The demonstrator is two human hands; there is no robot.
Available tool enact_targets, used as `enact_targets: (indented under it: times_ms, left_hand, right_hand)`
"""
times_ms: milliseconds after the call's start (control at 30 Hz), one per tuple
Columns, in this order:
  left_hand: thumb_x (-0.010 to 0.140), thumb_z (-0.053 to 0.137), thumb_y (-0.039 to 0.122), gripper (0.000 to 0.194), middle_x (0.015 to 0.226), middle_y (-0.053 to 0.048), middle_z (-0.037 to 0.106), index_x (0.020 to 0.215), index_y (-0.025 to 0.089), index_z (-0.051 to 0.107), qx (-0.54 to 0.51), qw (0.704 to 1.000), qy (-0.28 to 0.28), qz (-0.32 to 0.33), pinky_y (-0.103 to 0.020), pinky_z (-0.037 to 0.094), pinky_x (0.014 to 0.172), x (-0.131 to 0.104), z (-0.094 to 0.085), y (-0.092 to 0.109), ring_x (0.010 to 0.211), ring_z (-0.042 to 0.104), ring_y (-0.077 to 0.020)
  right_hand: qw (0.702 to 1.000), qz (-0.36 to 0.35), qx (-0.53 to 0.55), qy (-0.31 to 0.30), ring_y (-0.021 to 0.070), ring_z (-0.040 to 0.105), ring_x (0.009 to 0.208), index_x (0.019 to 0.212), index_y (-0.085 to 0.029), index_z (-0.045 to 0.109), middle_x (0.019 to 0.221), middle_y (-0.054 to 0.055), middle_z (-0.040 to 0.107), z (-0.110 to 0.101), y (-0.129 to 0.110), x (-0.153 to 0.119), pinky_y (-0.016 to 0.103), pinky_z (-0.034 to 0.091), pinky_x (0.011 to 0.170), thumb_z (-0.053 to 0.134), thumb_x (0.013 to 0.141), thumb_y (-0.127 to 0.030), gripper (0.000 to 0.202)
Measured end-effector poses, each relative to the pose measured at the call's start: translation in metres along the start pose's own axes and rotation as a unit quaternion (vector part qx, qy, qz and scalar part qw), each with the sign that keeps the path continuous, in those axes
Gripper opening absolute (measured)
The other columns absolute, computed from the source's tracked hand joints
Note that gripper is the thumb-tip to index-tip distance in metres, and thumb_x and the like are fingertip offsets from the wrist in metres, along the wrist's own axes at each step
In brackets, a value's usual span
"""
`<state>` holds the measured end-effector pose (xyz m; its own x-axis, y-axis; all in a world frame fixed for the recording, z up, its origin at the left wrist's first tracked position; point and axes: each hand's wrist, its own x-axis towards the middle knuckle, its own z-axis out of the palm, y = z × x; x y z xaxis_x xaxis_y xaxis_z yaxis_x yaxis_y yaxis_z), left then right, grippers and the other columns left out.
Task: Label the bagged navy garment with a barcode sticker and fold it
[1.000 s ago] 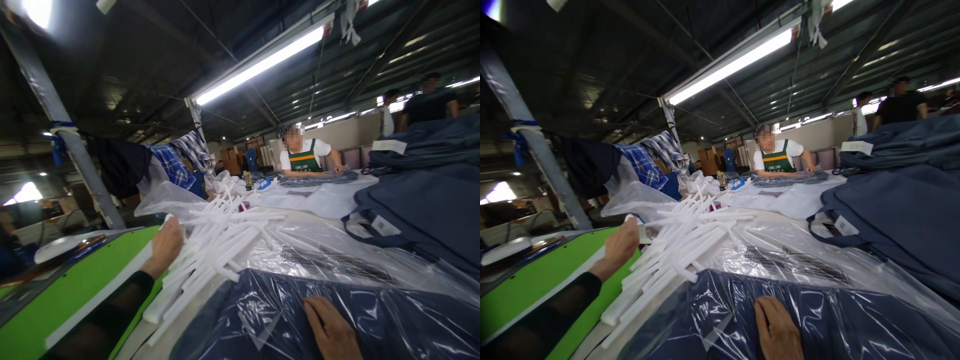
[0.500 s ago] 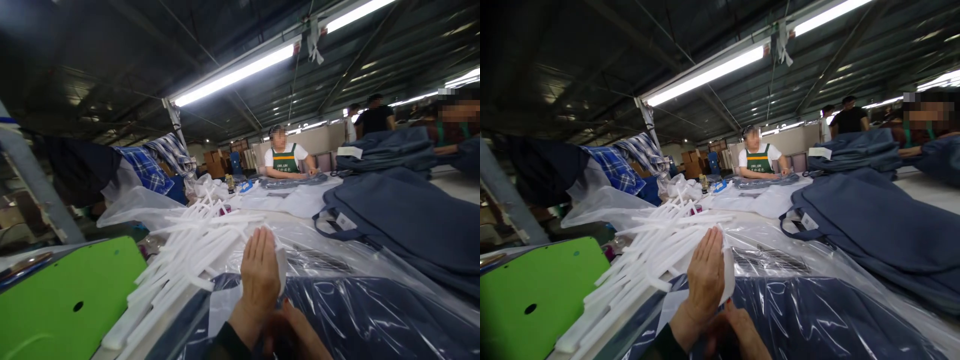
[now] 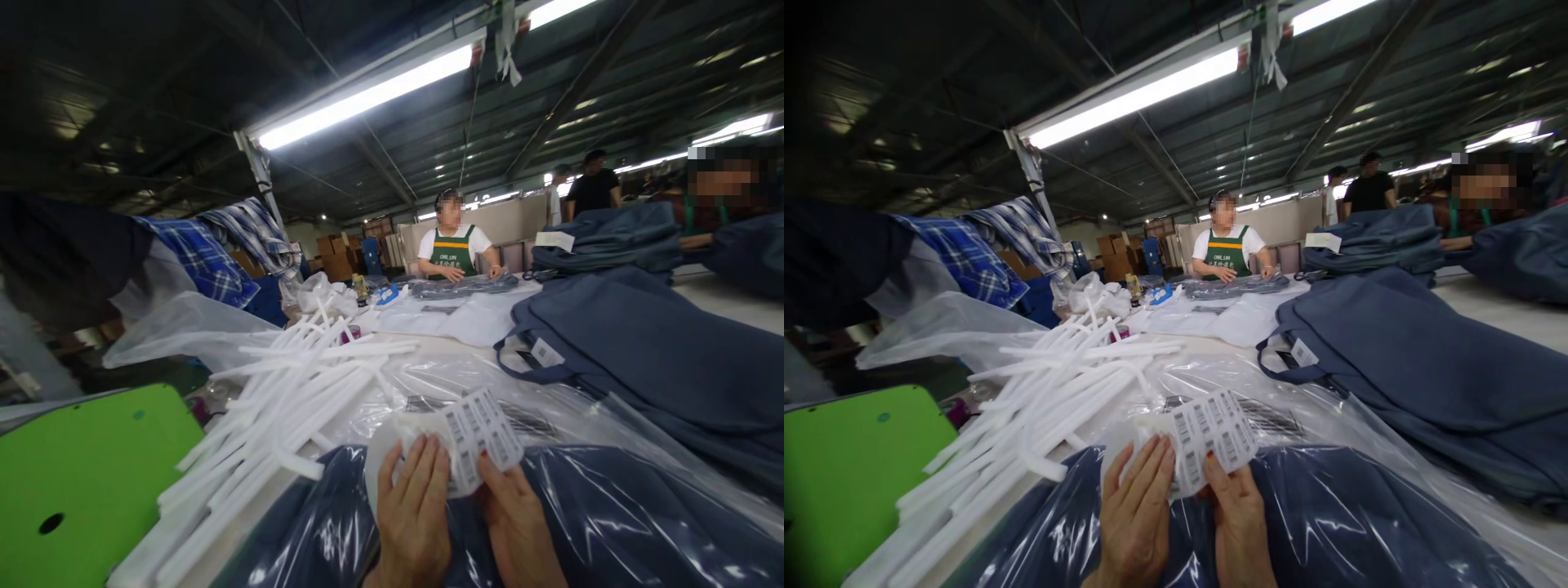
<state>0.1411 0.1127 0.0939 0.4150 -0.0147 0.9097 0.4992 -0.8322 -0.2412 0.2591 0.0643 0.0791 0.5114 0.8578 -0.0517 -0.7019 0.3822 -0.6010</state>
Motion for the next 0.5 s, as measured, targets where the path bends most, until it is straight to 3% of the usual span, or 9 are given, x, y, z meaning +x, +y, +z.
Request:
enact_targets:
  times_ms: [67,133,200,267,367,400,433,467,500]
  left_hand:
    - [0.082,0.04,0.0,0.043,0.12,-0.016,0.064,0.121,0.006,0.056,-0.036,0.999,-0.021,-0.028,-0.041,0.031,0.11,-0.006,0.001,0.005,0.128,0.047,-0.0228]
    - [0.089,0.043,0.019,0.043,0.133,-0.018,0.054,0.13,0.008,0.049,-0.07,0.995,-0.044,-0.058,-0.046,0.031,0.109,-0.006,0.0,0.009,0.133,0.04,-0.0288]
    - [0.093,0.04,0.042,0.06,0.143,-0.023,0.039,0.14,0.005,0.036,-0.09,0.991,-0.059,-0.083,-0.052,0.027,0.11,-0.002,-0.004,0.008,0.138,0.03,-0.0349]
    - [0.091,0.039,0.056,0.077,0.148,-0.026,0.03,0.145,0.003,0.023,-0.089,0.988,-0.067,-0.103,-0.056,0.02,0.112,0.003,-0.011,0.001,0.14,0.022,-0.0378]
    - [0.081,0.062,0.055,0.09,0.142,-0.021,0.042,0.148,0.013,0.019,-0.1,0.97,-0.099,-0.196,-0.057,0.021,0.111,0.009,-0.027,-0.014,0.133,0.036,-0.0376]
    - [0.077,0.069,0.049,0.091,0.134,-0.017,0.052,0.148,0.017,0.023,-0.14,0.946,-0.132,-0.261,-0.054,0.029,0.107,0.01,-0.033,-0.017,0.124,0.047,-0.0356]
    - [0.072,0.075,0.042,0.089,0.124,-0.012,0.061,0.146,0.021,0.029,-0.215,0.898,-0.182,-0.338,-0.049,0.036,0.102,0.011,-0.038,-0.02,0.114,0.055,-0.0326]
    - [0.068,0.079,0.036,0.084,0.113,-0.008,0.066,0.141,0.023,0.039,-0.314,0.822,-0.239,-0.412,-0.043,0.041,0.097,0.011,-0.043,-0.02,0.104,0.06,-0.0298]
    - [0.066,0.08,0.032,0.076,0.104,-0.005,0.069,0.134,0.023,0.049,-0.414,0.727,-0.289,-0.466,-0.038,0.045,0.091,0.011,-0.048,-0.019,0.097,0.063,-0.028]
  right_hand:
    - [1.0,-0.002,0.027,0.016,0.0218,0.063,0.092,0.112,-0.027,0.065,0.107,0.004,0.067,0.004,-0.009,-0.001,0.032,0.054,0.076,0.087,0.058,-0.037,0.059]
    - [0.998,-0.019,0.039,0.035,0.0243,0.063,0.096,0.111,-0.029,0.066,0.106,0.004,0.068,0.007,-0.018,-0.003,0.037,0.054,0.082,0.09,0.052,-0.037,0.064]
    - [0.999,-0.03,0.019,0.03,0.0253,0.063,0.096,0.109,-0.03,0.067,0.102,0.004,0.069,0.009,-0.026,-0.006,0.039,0.053,0.085,0.09,0.051,-0.035,0.062]
    - [1.0,-0.023,-0.015,-0.008,0.0255,0.065,0.093,0.103,-0.03,0.07,0.098,0.005,0.07,0.009,-0.031,-0.009,0.041,0.053,0.086,0.089,0.054,-0.033,0.052]
    - [0.995,-0.006,-0.041,-0.093,0.0252,0.066,0.089,0.101,-0.03,0.071,0.096,0.007,0.071,0.004,-0.034,-0.012,0.042,0.053,0.085,0.085,0.061,-0.031,0.042]
    - [0.994,0.003,-0.04,-0.106,0.0244,0.066,0.088,0.103,-0.031,0.071,0.097,0.007,0.071,0.001,-0.035,-0.013,0.041,0.053,0.084,0.083,0.063,-0.03,0.042]
    - [0.994,0.01,-0.035,-0.106,0.0235,0.066,0.086,0.107,-0.033,0.069,0.097,0.006,0.07,-0.003,-0.035,-0.012,0.04,0.054,0.083,0.082,0.065,-0.029,0.044]
    - [0.995,0.019,-0.025,-0.098,0.0222,0.066,0.084,0.111,-0.035,0.067,0.097,0.005,0.07,-0.007,-0.037,-0.012,0.038,0.055,0.081,0.081,0.066,-0.028,0.048]
    - [0.996,0.025,-0.012,-0.08,0.0208,0.067,0.081,0.114,-0.037,0.065,0.097,0.004,0.07,-0.01,-0.039,-0.011,0.035,0.055,0.078,0.081,0.066,-0.026,0.051]
